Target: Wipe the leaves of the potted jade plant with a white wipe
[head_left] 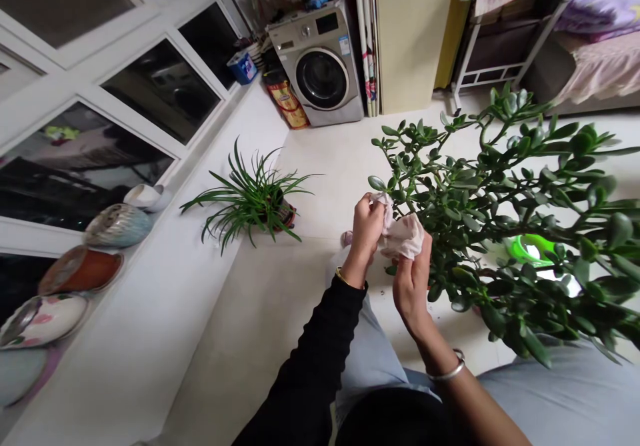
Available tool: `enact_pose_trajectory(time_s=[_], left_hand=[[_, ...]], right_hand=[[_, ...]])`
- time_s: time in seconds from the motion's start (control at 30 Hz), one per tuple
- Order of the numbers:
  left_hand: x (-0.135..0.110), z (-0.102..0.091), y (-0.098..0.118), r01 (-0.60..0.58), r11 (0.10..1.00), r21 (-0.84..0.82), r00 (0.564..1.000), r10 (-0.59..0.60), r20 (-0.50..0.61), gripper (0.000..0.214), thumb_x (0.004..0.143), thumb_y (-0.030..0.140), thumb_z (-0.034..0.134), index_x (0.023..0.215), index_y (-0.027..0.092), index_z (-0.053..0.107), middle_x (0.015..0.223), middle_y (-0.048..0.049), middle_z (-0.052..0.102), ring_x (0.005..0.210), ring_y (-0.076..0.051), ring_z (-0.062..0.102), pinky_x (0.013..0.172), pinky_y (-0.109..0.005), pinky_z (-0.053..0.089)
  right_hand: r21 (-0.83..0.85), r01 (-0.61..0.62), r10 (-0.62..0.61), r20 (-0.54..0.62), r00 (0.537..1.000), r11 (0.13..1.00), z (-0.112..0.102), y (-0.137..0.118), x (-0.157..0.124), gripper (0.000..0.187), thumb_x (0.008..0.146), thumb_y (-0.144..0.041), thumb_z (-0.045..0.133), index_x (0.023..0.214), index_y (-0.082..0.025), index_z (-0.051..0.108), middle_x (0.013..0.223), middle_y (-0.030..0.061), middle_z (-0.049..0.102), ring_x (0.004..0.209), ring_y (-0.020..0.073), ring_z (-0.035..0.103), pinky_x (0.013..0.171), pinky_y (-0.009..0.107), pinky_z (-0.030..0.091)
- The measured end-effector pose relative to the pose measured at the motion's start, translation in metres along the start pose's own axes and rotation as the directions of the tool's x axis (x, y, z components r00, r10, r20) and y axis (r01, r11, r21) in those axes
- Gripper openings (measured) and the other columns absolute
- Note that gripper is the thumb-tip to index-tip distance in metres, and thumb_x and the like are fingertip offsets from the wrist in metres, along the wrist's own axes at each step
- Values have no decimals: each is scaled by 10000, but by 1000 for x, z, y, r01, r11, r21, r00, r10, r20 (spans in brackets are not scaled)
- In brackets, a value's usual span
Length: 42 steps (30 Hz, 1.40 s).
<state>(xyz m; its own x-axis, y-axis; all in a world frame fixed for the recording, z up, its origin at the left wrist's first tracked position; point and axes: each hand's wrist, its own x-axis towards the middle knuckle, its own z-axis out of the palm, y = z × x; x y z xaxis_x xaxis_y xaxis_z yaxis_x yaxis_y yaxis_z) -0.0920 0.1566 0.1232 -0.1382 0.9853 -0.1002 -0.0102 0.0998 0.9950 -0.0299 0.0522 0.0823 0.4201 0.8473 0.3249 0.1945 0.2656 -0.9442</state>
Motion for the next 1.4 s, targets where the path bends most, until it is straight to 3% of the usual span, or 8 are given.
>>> enact_pose_trajectory(time_s=[0.2, 0.27, 0.53, 0.67, 0.77, 0.87, 1.13, 1.4], left_hand=[[-6, -17, 4, 32, 995, -93, 981, -14, 191, 8, 847, 164, 650, 853, 163, 644, 770, 11, 646, 708, -101, 568, 705, -200, 439], [-7, -22, 6, 65, 992, -107, 971, -38, 235, 76, 818, 187, 691, 883, 154, 669, 793, -5, 681, 719, -108, 593, 720, -207, 458], [-9, -28, -1, -30, 994, 110, 989, 13, 149, 80, 830, 238, 643, 801, 164, 639, 656, 24, 623, 577, -89, 524, 559, -189, 384], [-14, -29, -4, -30, 986, 165, 993, 10, 120, 98, 844, 257, 609, 874, 173, 651, 616, 46, 597, 505, -84, 466, 485, -188, 325], [-18, -29, -5, -14, 991, 137, 990, -6, 140, 112, 842, 272, 614, 896, 181, 650, 623, 48, 592, 512, -88, 487, 491, -185, 340], [-21, -30, -5, -25, 993, 117, 987, 5, 163, 90, 835, 260, 616, 869, 180, 639, 624, 46, 588, 520, -88, 490, 502, -187, 351], [-23, -32, -7, -34, 995, 94, 984, 17, 176, 88, 854, 256, 632, 859, 168, 639, 647, 40, 584, 555, -88, 490, 543, -201, 368], [-31, -39, -6, 67, 996, -66, 958, -46, 283, 209, 817, 345, 751, 876, 159, 676, 758, -1, 661, 650, -92, 551, 610, -200, 436]], right_hand=[[19, -91, 91, -22, 996, 996, -3, 8, 3, 535, 1072, -492, 364, 1539, -253, 469, 1371, 146, 583, 1290, 284, 583, 1143, 552, 458], [29, -128, 129, -59, 990, 991, -3, 9, 4, 560, 1065, -523, 372, 1539, -242, 471, 1420, 154, 576, 1324, 285, 573, 1166, 548, 438], [115, -251, 267, -156, 951, 961, 0, 9, 17, 628, 1014, -629, 422, 1444, -198, 576, 1416, 164, 621, 1372, 279, 564, 1226, 517, 382], [110, -243, 262, -225, 938, 964, 2, 12, 30, 532, 994, -539, 462, 1353, -184, 628, 1333, 145, 662, 1286, 258, 606, 1175, 475, 431], [98, -215, 233, -243, 942, 972, 4, 13, 41, 422, 946, -418, 496, 1244, -168, 657, 1122, 104, 702, 1006, 216, 664, 955, 388, 541], [77, -176, 191, -259, 947, 981, 4, 12, 51, 321, 893, -358, 528, 1091, -157, 682, 911, 46, 675, 779, 168, 604, 755, 302, 526], [144, -169, 204, -274, 940, 975, -1, 15, 59, 250, 780, -318, 674, 977, -167, 709, 876, 3, 681, 784, 143, 598, 743, 251, 495], [-66, -138, 110, -319, 941, 988, -8, 10, 60, 385, 947, -428, 535, 988, -130, 776, 813, 38, 702, 738, 157, 581, 759, 286, 487]])
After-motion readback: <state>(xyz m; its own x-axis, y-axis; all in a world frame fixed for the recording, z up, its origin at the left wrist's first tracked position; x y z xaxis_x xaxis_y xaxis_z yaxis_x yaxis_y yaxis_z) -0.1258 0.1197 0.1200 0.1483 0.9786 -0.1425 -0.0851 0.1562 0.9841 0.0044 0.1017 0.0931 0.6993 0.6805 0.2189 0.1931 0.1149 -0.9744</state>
